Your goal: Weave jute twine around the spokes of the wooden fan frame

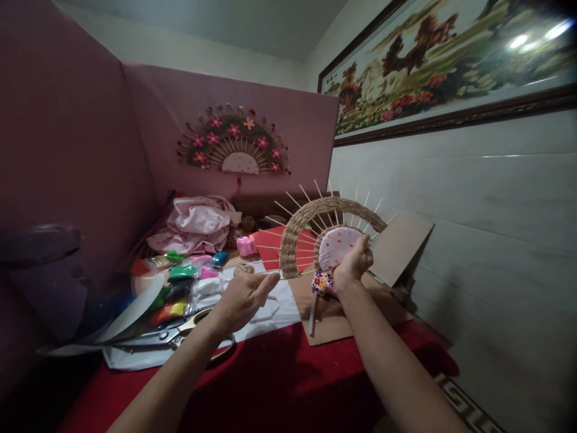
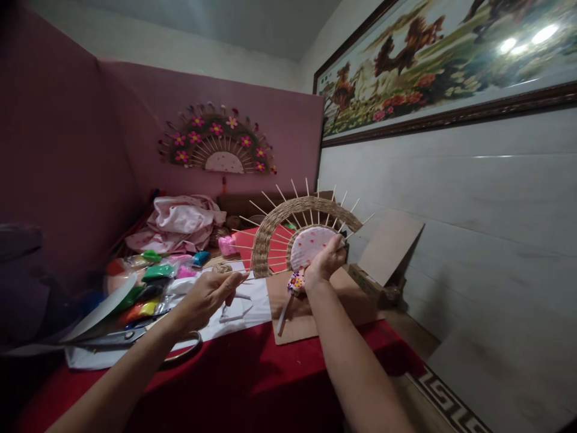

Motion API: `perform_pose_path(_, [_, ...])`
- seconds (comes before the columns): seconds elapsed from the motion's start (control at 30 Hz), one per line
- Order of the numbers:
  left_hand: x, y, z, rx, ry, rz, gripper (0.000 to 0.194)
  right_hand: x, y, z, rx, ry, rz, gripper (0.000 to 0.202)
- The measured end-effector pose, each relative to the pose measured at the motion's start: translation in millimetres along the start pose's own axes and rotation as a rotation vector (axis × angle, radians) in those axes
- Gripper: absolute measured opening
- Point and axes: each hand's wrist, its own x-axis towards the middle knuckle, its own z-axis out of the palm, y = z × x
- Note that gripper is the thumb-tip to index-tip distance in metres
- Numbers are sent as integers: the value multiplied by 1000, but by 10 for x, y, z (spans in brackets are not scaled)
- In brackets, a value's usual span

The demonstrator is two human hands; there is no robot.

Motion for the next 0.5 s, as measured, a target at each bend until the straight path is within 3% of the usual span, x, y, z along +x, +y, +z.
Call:
perform_pose_path(0.2, [-3, 10, -83, 171, 101, 98, 30, 50, -12, -3, 15, 18, 13, 32])
perform_pose_path(0.5, [-28, 62, -195, 353, 211, 99, 36, 137, 52, -31, -51, 30, -1, 37])
